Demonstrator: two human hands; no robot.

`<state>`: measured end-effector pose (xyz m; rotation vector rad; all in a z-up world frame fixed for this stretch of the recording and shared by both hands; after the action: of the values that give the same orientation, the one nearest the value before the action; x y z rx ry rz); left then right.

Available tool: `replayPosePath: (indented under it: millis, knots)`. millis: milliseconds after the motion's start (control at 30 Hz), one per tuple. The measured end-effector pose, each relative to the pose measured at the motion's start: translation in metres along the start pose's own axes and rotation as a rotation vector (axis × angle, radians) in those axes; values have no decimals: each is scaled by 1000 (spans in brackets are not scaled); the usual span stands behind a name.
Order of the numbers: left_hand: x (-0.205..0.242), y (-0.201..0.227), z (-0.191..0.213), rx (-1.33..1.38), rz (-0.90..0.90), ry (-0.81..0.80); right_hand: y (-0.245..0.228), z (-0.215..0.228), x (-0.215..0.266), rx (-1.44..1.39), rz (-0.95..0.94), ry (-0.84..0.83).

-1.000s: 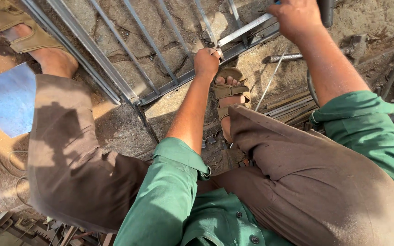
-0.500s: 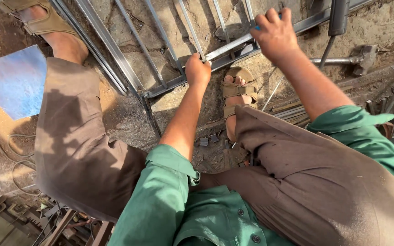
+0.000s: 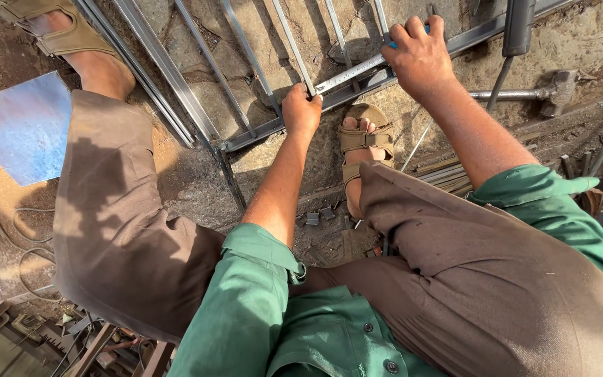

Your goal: The recorder is measuring, positioning, and welding metal bars together to fabricate a gate.

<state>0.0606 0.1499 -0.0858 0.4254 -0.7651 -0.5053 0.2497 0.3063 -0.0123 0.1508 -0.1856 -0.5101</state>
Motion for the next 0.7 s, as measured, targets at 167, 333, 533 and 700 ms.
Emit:
replayPosePath:
  millis: [167, 333, 533, 700]
  knots:
    - [0, -5, -4, 21, 0, 23, 2, -7, 0, 5, 0, -22]
    - [1, 3, 1, 51, -31, 57, 2, 0, -3, -3, -1, -60]
    - [-3, 0, 1, 22, -27, 78, 3, 0, -3, 34, 2, -49]
    - [-2, 4, 1, -12, -42, 64, 3, 7, -3, 61, 15, -51]
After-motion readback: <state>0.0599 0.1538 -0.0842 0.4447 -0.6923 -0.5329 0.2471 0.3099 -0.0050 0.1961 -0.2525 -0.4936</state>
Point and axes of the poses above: each hand's wrist, its own x-axis away from the middle knuckle, its own z-axis out of the back of the hand, y = z × x, the point moved 8 cm from there along -x, towards the middle knuckle, and after that the axes turned 6 degrees about y, right-handed, at the moved point
